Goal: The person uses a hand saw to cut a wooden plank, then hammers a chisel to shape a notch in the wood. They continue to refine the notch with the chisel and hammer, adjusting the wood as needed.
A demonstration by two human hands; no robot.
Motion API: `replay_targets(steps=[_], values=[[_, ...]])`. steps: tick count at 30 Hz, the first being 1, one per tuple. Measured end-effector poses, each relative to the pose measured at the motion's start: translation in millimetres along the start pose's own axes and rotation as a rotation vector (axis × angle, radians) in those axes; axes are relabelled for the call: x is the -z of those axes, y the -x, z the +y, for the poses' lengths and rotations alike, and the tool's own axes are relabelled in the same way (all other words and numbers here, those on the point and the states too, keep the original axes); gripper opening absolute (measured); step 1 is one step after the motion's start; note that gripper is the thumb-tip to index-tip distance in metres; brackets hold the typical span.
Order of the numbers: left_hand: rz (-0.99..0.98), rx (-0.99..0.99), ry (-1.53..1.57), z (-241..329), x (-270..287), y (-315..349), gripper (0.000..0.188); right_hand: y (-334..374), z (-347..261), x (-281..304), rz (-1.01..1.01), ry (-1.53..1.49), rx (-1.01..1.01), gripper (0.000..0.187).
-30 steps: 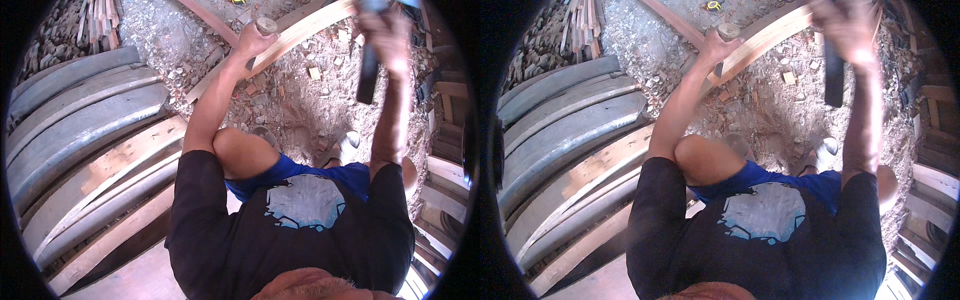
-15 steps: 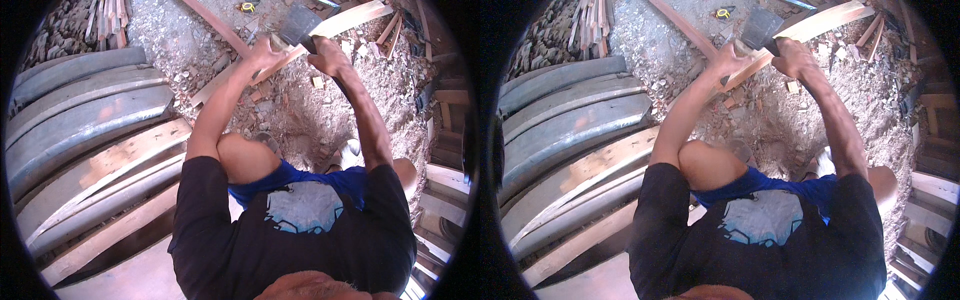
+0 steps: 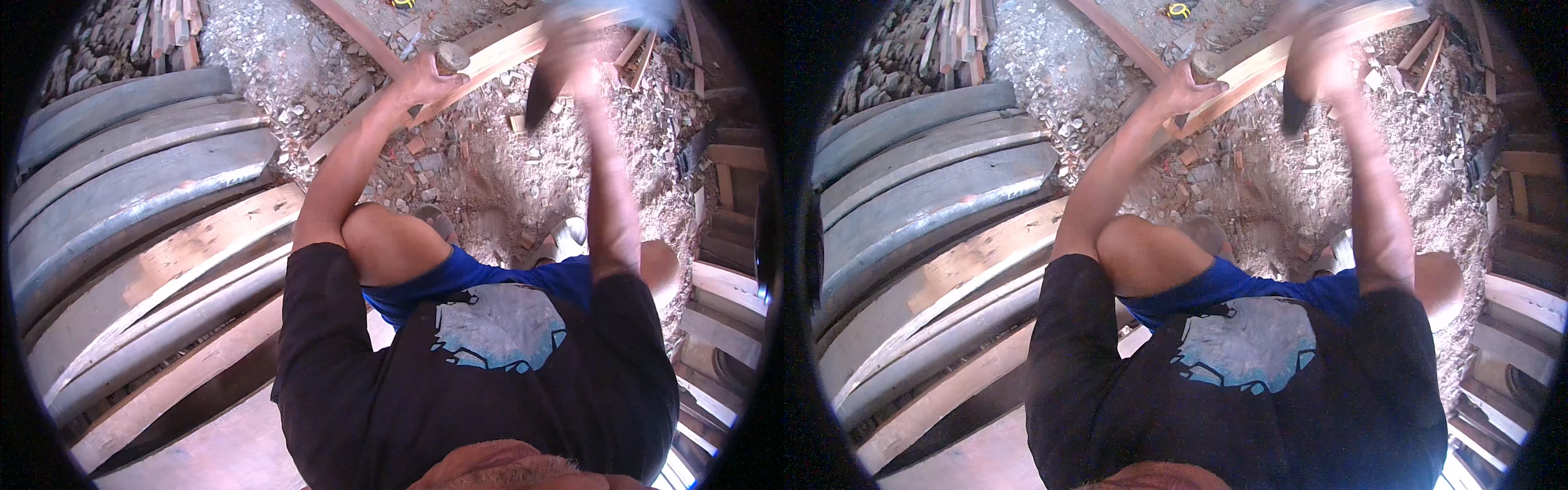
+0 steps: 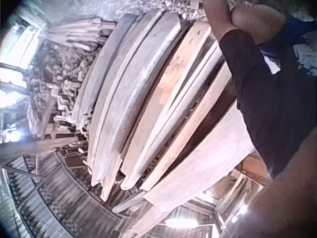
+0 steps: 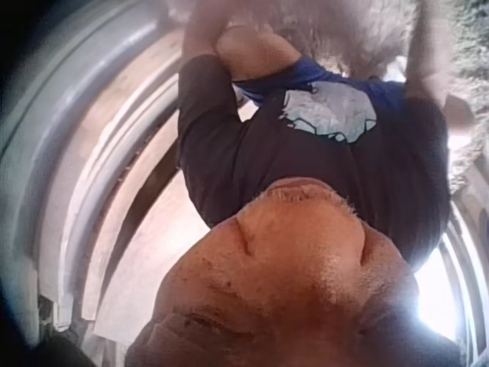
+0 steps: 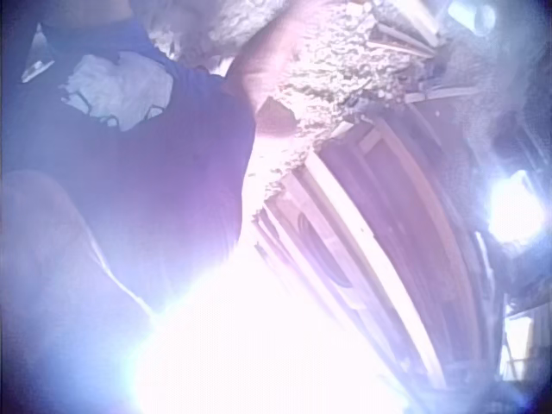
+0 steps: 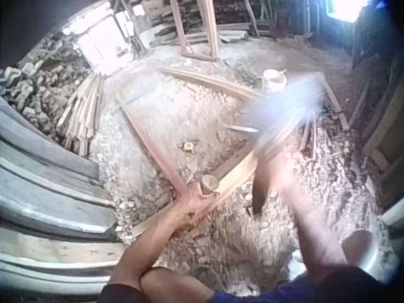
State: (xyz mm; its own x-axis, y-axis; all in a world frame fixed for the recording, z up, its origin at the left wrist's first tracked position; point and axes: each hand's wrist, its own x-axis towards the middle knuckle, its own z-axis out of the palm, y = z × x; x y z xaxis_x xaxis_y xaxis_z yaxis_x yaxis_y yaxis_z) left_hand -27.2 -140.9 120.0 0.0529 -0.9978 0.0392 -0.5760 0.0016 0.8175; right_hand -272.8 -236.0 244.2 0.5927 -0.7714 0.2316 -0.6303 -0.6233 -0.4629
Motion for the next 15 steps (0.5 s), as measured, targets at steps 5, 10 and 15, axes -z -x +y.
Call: replay_targets(steps=[5,10,15], values=[[-0.038,0.183,-0.003,17.1,-0.6,21.3,0.053,39.3,9.8,-51.1,-0.414,-0.251,-0.191,0.033],[0.286,0.105,0.134,14.2,16.8,20.4,0.034,47.2,-11.3,22.3,-0.158,-0.779,-0.225,0.028],[0.488,-0.020,0.059,4.2,34.4,8.0,0.028,48.9,-8.4,85.4,0.394,-0.733,-0.043,0.011]])
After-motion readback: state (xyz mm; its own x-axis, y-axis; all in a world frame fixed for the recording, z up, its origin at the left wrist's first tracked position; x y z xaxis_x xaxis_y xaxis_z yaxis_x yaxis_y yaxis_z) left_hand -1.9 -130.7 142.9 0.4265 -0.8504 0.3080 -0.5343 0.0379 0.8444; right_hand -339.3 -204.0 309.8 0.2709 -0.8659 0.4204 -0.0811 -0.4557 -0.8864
